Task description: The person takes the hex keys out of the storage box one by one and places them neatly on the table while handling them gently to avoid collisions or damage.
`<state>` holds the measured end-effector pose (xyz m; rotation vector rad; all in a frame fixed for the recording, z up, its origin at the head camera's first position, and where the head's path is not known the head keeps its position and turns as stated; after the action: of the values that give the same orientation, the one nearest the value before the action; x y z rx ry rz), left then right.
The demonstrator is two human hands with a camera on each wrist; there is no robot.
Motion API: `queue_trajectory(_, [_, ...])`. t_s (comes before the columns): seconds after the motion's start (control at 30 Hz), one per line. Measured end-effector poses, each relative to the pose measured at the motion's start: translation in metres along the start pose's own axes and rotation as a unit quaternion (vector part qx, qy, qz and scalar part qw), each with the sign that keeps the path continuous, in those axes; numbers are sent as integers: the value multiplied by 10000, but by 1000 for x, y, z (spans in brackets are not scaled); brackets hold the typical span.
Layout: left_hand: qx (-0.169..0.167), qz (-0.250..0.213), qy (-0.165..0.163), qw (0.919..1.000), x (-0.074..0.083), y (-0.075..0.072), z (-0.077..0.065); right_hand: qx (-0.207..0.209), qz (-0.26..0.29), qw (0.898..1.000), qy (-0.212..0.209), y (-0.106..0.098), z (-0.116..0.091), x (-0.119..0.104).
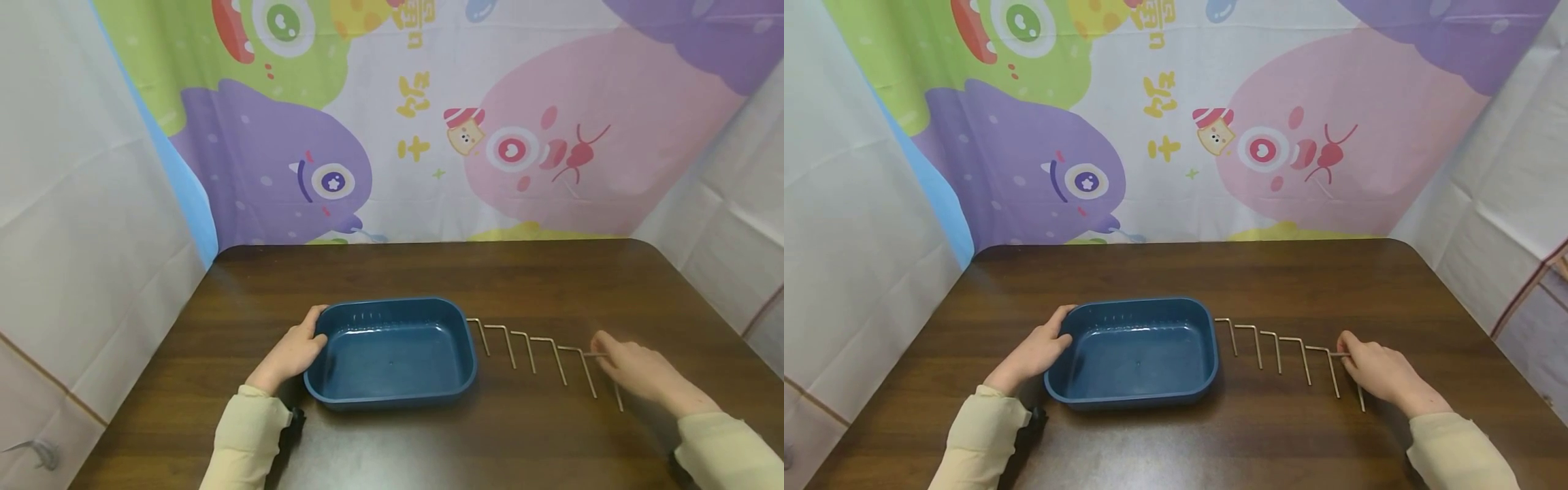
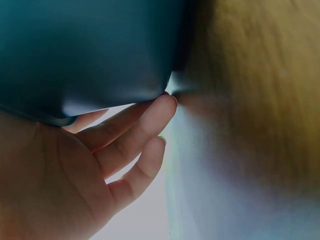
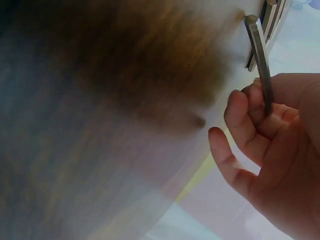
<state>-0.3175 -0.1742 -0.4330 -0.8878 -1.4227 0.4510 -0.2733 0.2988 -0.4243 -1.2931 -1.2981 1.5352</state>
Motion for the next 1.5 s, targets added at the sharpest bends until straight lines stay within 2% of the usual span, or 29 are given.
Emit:
queue_trajectory(0.27, [-7,-25,13,10000,0,1,0,-44,-100,9999,36,3,-2,2])
queue_trajectory(0.6, [-24,-8,-18,10000,-1,1,0,173,-413,9990,-13,2,0,-1])
queue_trajectory(1.1, [-18,-11,-60,10000,-3,0,1,315,-338,9989,-92,-4,4,-5])
queue_trajectory(1.5, [48,95,-27,9999,1,-1,-1,263,-285,9992,-22,-1,5,-3])
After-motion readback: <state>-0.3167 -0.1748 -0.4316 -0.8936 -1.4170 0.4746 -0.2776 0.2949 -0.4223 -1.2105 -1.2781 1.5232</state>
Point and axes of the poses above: each hand's wrist, its own z-axis towards the middle knuckle, its own y-axis out of the palm, x = y × z, the point moved 10 cm from there along z, towards the middle knuckle, and after that the axes turned 4 degrees about y, right-handed, at the moved point
